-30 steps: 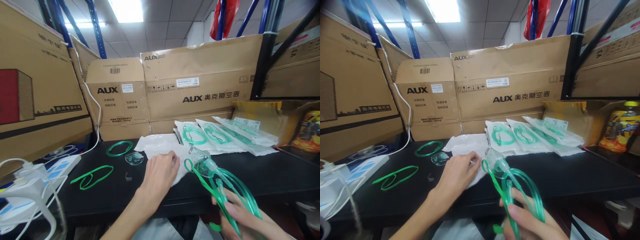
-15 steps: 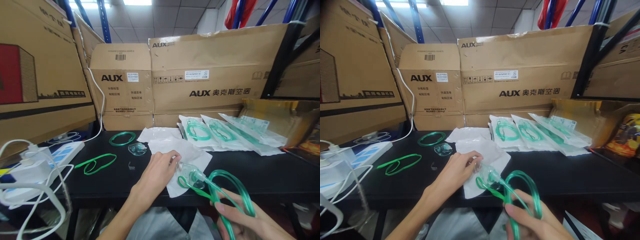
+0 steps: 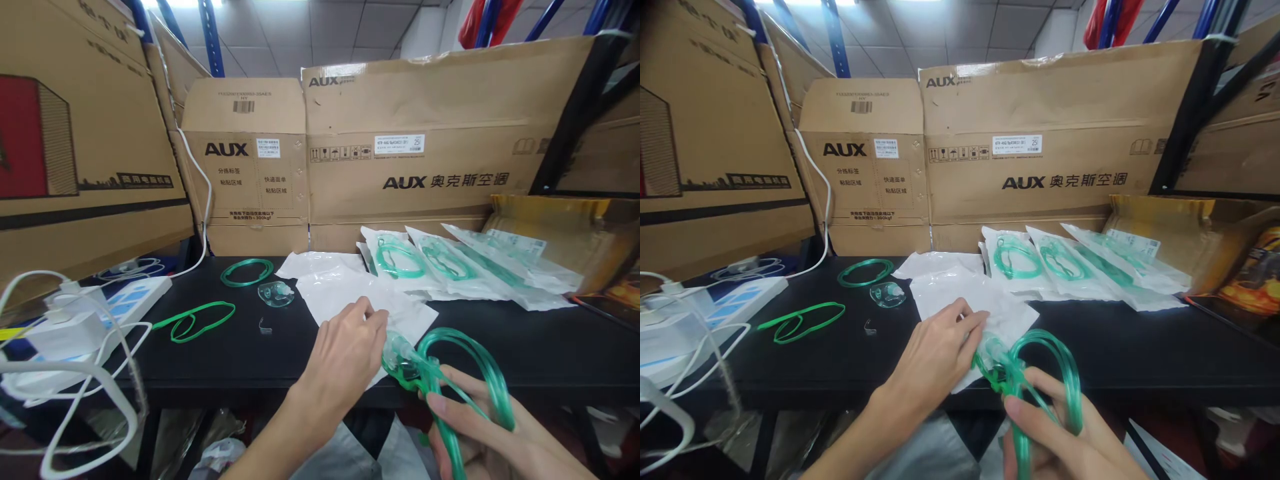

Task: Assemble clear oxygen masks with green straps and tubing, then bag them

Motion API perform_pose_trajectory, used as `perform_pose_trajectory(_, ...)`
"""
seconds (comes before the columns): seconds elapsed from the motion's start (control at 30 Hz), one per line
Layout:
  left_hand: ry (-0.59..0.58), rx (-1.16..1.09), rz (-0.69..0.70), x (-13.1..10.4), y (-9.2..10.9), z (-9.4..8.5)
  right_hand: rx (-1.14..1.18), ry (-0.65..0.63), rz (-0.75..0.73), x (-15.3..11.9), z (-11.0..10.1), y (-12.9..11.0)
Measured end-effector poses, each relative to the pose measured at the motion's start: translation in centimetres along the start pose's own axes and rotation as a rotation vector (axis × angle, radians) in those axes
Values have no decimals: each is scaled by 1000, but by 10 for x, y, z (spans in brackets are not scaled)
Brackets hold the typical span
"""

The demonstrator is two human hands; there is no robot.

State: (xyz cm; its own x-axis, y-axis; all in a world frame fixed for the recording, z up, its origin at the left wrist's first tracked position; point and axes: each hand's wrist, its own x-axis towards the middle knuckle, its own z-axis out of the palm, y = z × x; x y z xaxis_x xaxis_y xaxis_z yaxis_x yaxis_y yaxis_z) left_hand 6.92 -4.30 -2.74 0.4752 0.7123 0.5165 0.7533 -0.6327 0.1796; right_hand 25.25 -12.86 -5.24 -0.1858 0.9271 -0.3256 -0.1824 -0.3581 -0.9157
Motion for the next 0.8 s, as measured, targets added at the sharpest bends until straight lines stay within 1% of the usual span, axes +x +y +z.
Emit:
perform_pose_trajectory(0.1,9,-61,12,-1,-3,1,38,-2,-24,1,7,-6)
perform_pose_trajectory(0.23,46,-197,9,-1,-7,3,125,39,-122,3,7,-14)
perform_pose_trajectory(0.33,81,-251,13,-1,-6,5,160,37,-76,7,3,-14)
perform_pose_trajectory(0.43,100,-280,43,-2,-2,8,140,36,-32,11,3,-10)
perform_pose_trajectory(0.53,105,-326,88,-3,0,8,74,-33,52,16,6,-9)
perform_pose_trajectory(0.67,107,-404,178,-4,1,9,5,-126,127,24,5,-11)
perform_pose_trajectory(0.8,74,-437,387,-4,1,11,47,-181,184,29,2,-13)
